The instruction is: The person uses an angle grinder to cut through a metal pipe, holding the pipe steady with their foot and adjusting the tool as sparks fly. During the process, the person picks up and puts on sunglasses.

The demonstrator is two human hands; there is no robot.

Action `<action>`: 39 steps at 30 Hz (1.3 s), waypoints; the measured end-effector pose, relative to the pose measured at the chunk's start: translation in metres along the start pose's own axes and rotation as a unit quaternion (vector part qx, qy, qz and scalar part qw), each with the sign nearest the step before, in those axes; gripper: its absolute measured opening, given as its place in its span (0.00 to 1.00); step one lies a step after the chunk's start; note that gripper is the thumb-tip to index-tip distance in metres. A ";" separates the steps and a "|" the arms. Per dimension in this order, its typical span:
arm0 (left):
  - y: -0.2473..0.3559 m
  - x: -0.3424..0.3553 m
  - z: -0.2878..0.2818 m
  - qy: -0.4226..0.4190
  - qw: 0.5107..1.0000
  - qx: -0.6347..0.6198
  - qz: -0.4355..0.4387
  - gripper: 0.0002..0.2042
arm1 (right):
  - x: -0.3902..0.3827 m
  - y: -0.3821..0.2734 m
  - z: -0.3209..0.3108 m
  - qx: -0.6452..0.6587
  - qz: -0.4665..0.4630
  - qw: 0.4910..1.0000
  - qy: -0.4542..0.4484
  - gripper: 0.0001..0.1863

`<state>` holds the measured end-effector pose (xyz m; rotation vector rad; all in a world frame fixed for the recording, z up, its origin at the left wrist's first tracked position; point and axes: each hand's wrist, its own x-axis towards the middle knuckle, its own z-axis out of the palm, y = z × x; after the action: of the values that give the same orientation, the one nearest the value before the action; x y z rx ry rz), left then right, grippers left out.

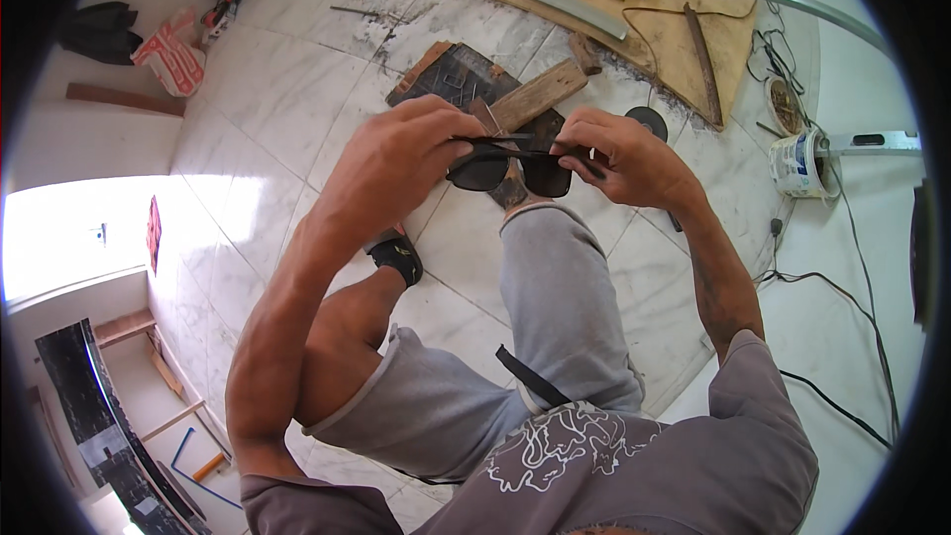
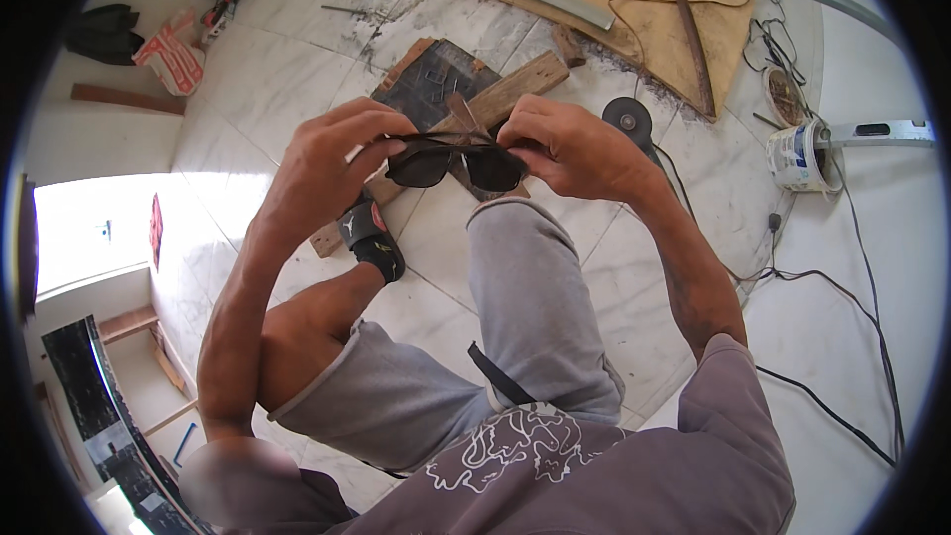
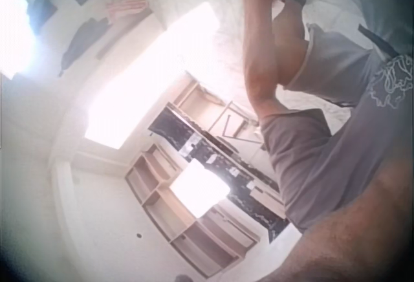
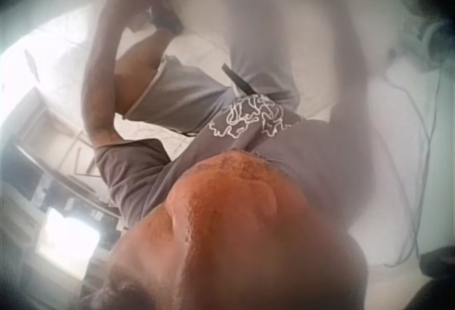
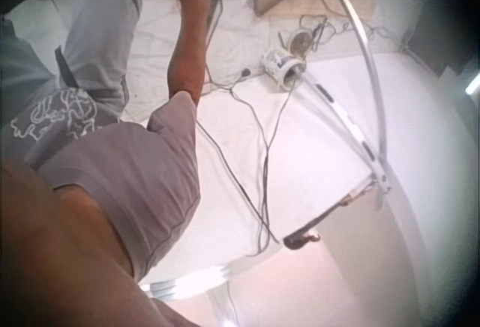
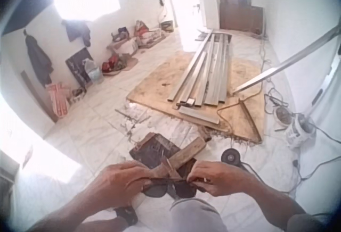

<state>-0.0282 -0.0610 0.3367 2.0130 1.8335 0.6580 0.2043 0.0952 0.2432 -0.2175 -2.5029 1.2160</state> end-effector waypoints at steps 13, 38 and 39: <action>0.018 -0.027 -0.019 0.034 0.960 -0.244 -0.131 0.08 | -0.018 -0.043 -0.020 0.031 -0.027 0.997 0.066 0.11; 0.138 -0.097 -0.057 0.379 0.914 -0.128 0.066 0.12 | -0.034 -0.147 -0.049 0.315 -0.238 0.858 0.327 0.08; 0.138 -0.100 -0.059 0.377 0.916 -0.123 0.059 0.12 | -0.034 -0.149 -0.047 0.319 -0.246 0.854 0.330 0.07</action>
<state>0.0492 -0.1788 0.4497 1.8337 1.8535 1.8037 0.2554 0.0278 0.3791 0.1546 -1.3581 1.3601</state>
